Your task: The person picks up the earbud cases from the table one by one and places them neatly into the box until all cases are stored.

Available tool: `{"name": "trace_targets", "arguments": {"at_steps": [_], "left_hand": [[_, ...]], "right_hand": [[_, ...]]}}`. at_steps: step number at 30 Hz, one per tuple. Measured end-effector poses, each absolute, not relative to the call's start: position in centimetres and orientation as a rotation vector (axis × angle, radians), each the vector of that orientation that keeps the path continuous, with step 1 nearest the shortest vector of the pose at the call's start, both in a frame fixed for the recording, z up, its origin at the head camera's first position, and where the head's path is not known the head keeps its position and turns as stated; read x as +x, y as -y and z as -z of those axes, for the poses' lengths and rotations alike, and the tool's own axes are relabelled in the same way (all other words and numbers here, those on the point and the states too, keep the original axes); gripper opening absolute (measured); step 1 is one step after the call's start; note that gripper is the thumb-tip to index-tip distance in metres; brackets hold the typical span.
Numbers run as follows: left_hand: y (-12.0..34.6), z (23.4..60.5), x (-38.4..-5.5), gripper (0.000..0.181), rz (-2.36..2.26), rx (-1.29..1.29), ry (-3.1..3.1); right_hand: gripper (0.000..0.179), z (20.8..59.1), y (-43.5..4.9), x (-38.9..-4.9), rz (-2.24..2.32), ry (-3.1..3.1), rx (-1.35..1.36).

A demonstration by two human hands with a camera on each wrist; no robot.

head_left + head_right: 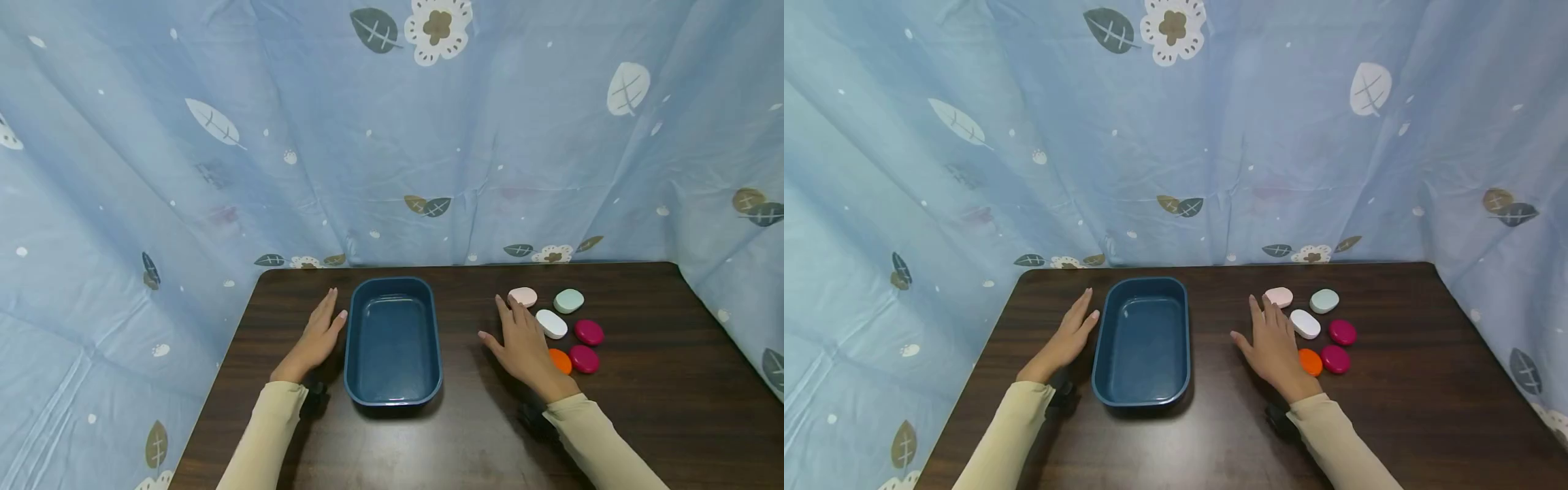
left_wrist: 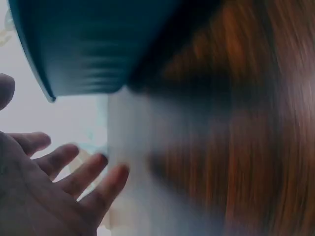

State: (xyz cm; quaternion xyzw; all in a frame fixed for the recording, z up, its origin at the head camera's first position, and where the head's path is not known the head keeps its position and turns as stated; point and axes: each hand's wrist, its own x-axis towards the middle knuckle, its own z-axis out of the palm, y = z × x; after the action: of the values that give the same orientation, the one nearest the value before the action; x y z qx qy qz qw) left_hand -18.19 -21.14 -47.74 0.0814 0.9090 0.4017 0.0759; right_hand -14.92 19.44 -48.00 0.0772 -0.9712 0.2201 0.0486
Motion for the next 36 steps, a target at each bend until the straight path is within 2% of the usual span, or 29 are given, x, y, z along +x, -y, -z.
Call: {"name": "trace_targets", "arguments": {"at_steps": [12, 22, 36], "left_hand": [[20.1, 47.7, -17.8, 0.055, -1.789, 0.062, -2.357], [19.5, 47.4, -17.7, 0.051, -1.885, -0.12, -2.241], [19.3, 47.5, -17.7, 0.051, -1.998, -0.206, -2.099]], "right_hand": [[0.079, 48.5, -22.4, -11.3, -0.718, 2.815, 0.234], [0.054, 49.3, -23.0, -9.7, -0.617, 2.739, 0.383], [0.053, 49.1, -22.6, -10.0, -0.63, 2.708, 0.43]]}}
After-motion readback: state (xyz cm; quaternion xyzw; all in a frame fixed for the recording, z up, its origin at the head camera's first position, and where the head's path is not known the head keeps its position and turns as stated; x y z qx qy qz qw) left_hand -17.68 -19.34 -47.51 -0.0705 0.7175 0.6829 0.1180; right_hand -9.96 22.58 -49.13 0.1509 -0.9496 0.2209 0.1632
